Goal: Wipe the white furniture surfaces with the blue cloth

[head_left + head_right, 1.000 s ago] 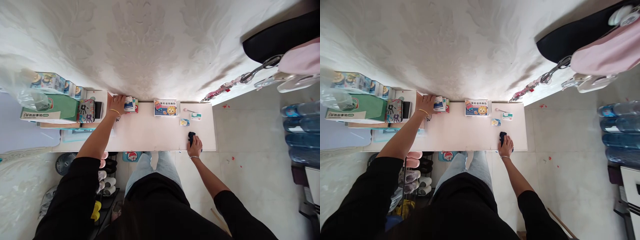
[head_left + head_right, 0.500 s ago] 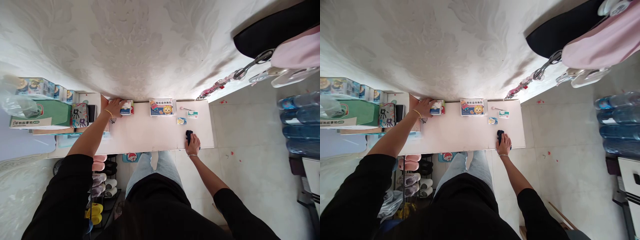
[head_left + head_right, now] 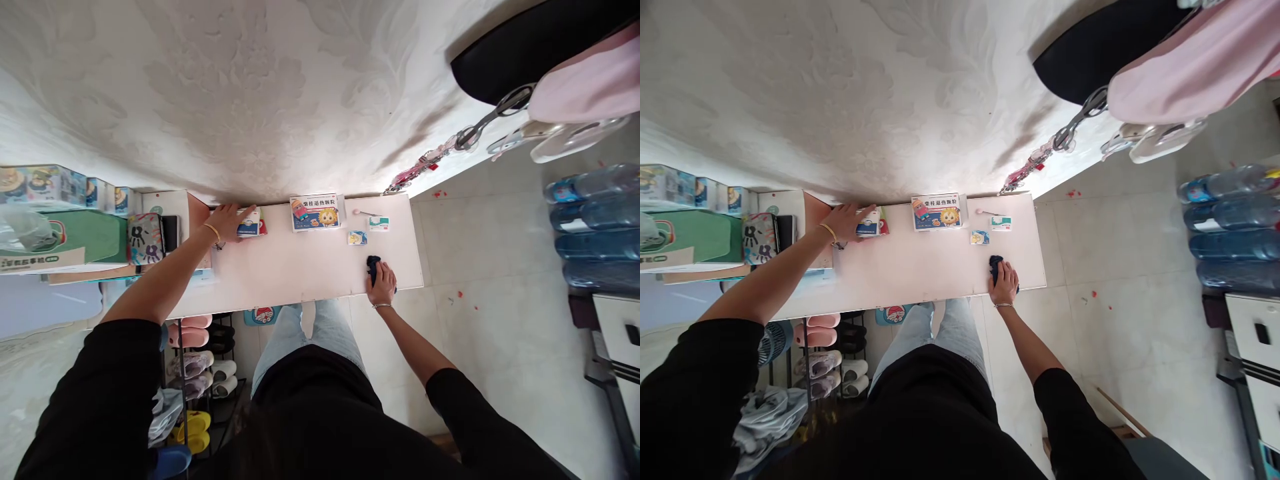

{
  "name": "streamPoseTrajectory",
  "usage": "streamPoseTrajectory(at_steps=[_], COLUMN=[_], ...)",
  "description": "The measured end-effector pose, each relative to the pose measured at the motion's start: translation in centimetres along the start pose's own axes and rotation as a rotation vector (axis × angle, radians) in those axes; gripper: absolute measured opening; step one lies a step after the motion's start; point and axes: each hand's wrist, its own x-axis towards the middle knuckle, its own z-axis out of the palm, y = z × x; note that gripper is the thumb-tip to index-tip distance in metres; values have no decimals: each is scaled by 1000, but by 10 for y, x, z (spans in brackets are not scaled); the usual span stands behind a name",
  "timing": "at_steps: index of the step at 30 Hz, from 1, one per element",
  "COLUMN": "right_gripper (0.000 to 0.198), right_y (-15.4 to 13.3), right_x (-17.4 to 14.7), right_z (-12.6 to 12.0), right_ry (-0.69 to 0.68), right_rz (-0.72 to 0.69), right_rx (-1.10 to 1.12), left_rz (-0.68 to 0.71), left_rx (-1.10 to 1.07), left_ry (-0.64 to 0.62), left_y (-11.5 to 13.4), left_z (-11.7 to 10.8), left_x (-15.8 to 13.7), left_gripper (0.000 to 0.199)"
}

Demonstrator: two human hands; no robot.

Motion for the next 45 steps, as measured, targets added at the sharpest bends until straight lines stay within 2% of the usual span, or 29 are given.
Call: streamPoseTrajectory(at_steps=[3,6,8,10,11,13,15,16,18,20,22,25,30,34,37,41,45], right_gripper=[58,63,67,66,64,53,53,56,61,51,37,33,33,40,43,23,12], right_y=[-1,-5,-20,-50,-72,-124,-179,-203,-241,-261,-264,-249,-218,-217,-231,-248,-238], right_x=[0,0,8,29,45,85,130,151,185,205,209,192,141,129,131,122,98], right_z=[-8,-29,-46,-61,-65,-66,-59,-53,-41,-31,-23,-20,-23,-18,-10,-4,-8], right_ry=[-25,-42,10,92,93,23,-50,-87,-161,-194,-211,-222,-231,-235,-237,-235,-227], right_rz=[2,-18,-27,-58,-117,-267,-333,-322,-212,-150,-143,-164,-163,-143,-81,-7,-36], right_rx=[11,24,67,167,237,389,472,474,430,399,388,377,339,328,331,356,406], left_rz=[-17,-16,1,27,42,66,79,85,101,111,119,139,178,192,201,221,216], left_rx=[7,-7,-19,-29,-33,-49,-65,-68,-64,-63,-75,-104,-174,-159,-125,-123,-144], left_ry=[-35,6,39,70,86,131,180,203,240,266,285,279,193,134,130,138,140], left_y=[1,0,3,11,16,27,37,42,51,61,73,95,134,157,164,166,168], left_z=[-1,1,1,-3,-8,-22,-42,-53,-76,-97,-113,-127,-128,-124,-124,-122,-118], left_x=[1,1,-1,-4,-6,-8,-7,-6,-3,2,9,26,69,101,114,121,124], left_gripper=[117,114,111,109,108,106,107,108,111,112,111,111,116,122,121,119,122])
